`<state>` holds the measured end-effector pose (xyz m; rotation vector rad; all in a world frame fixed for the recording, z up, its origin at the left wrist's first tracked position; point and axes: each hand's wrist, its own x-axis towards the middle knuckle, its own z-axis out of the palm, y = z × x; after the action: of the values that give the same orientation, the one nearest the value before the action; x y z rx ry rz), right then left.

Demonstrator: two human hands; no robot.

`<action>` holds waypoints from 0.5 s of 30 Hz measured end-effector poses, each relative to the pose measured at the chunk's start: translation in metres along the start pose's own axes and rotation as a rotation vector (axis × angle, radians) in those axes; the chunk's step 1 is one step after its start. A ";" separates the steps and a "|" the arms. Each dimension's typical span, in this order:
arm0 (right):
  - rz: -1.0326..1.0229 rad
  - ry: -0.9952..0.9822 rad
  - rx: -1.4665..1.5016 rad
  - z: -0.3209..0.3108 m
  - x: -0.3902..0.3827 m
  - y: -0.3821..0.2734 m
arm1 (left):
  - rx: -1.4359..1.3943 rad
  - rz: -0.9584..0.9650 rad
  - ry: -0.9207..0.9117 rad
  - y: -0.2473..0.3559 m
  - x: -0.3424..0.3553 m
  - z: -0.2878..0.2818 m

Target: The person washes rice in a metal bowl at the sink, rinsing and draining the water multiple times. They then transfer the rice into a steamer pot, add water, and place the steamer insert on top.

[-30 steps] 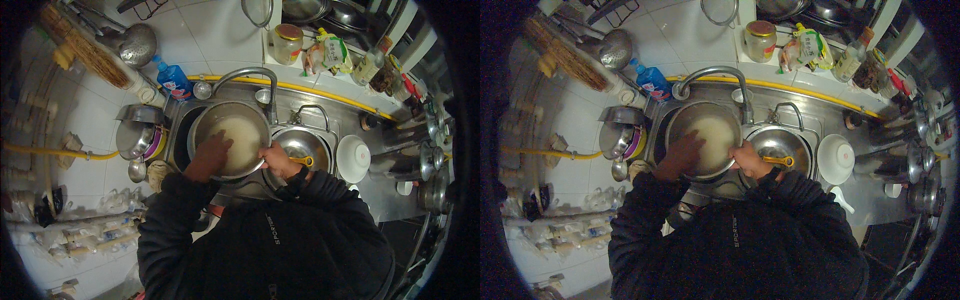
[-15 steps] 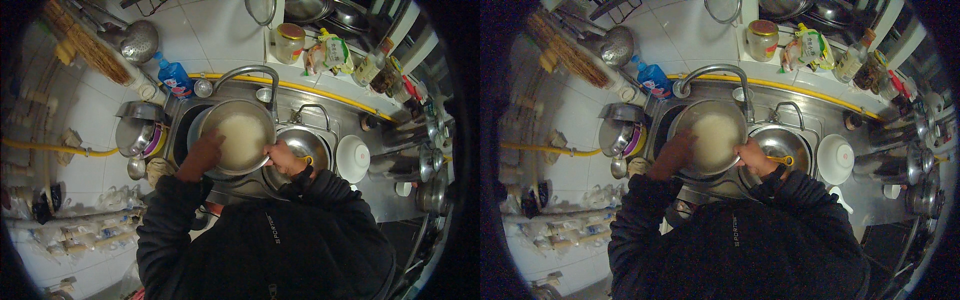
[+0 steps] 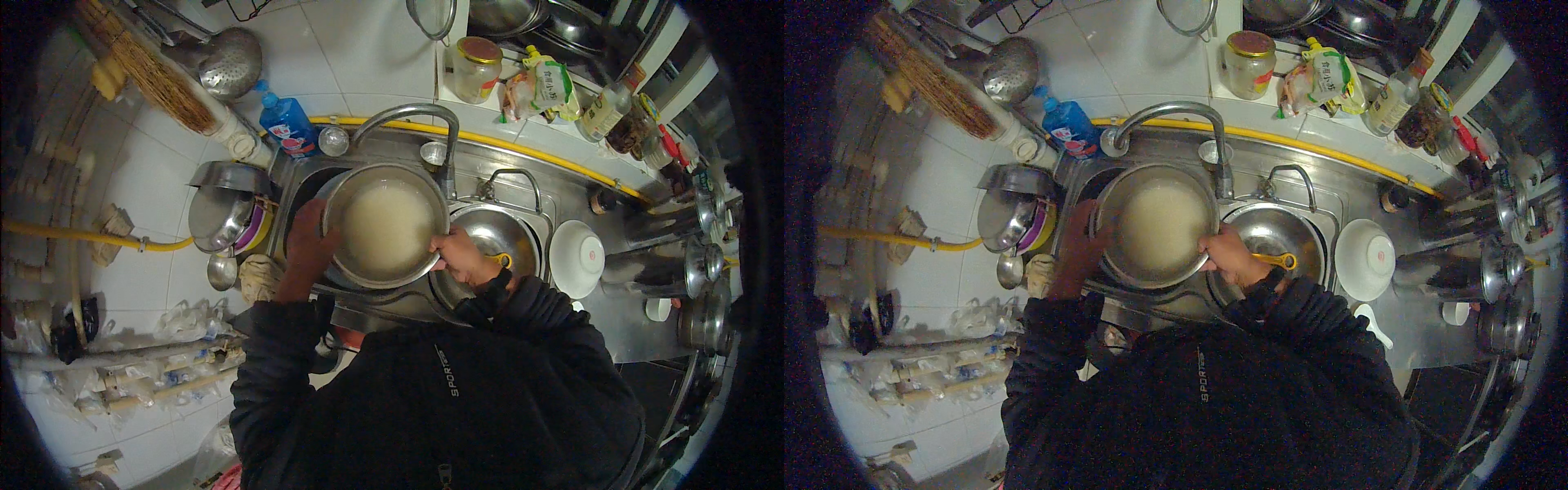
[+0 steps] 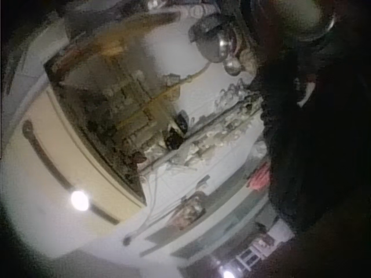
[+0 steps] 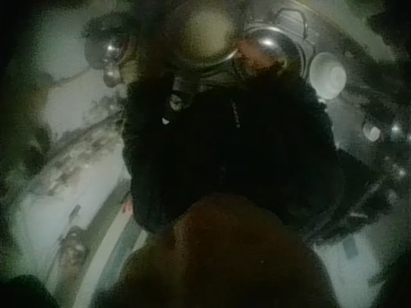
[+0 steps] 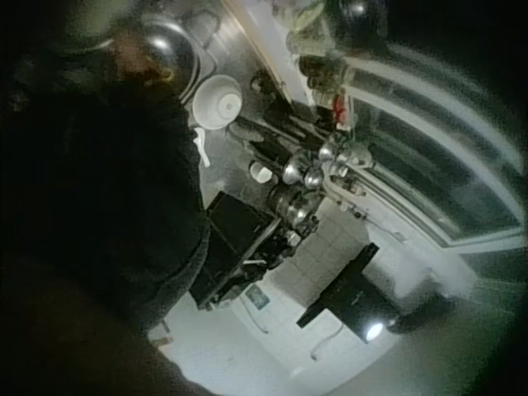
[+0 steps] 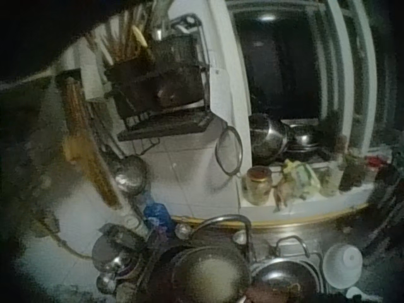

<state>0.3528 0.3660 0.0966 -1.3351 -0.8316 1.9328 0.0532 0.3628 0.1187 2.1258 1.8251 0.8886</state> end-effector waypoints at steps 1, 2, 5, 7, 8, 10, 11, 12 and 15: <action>-0.011 -0.010 0.036 0.001 0.000 0.000 | -0.121 -0.150 -0.038 -0.003 -0.003 0.001; -0.008 -0.001 0.060 0.001 0.000 0.000 | -0.242 -0.255 -0.035 -0.006 -0.008 0.004; -0.011 0.020 0.050 0.002 0.002 0.003 | -0.489 -0.473 -0.091 -0.005 -0.026 0.009; -0.019 0.029 0.033 0.000 0.004 0.005 | -0.611 -0.540 -0.171 0.001 -0.039 0.011; -0.023 0.029 0.032 0.000 0.006 0.006 | -0.670 -0.552 -0.218 0.006 -0.047 0.010; -0.020 0.021 0.025 -0.001 0.007 0.008 | -0.752 -0.584 -0.284 0.011 -0.054 0.012; -0.012 0.015 0.019 -0.002 0.008 0.008 | -0.775 -0.605 -0.305 0.013 -0.056 0.014; -0.003 0.025 0.007 -0.001 0.007 0.008 | -0.823 -0.590 -0.306 0.013 -0.058 0.016; -0.044 0.019 0.049 0.002 0.003 0.006 | -1.103 -0.844 -0.364 0.012 -0.061 0.027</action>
<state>0.3490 0.3644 0.0914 -1.2938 -0.7932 1.8917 0.0746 0.3090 0.0841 0.6843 1.3011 0.8589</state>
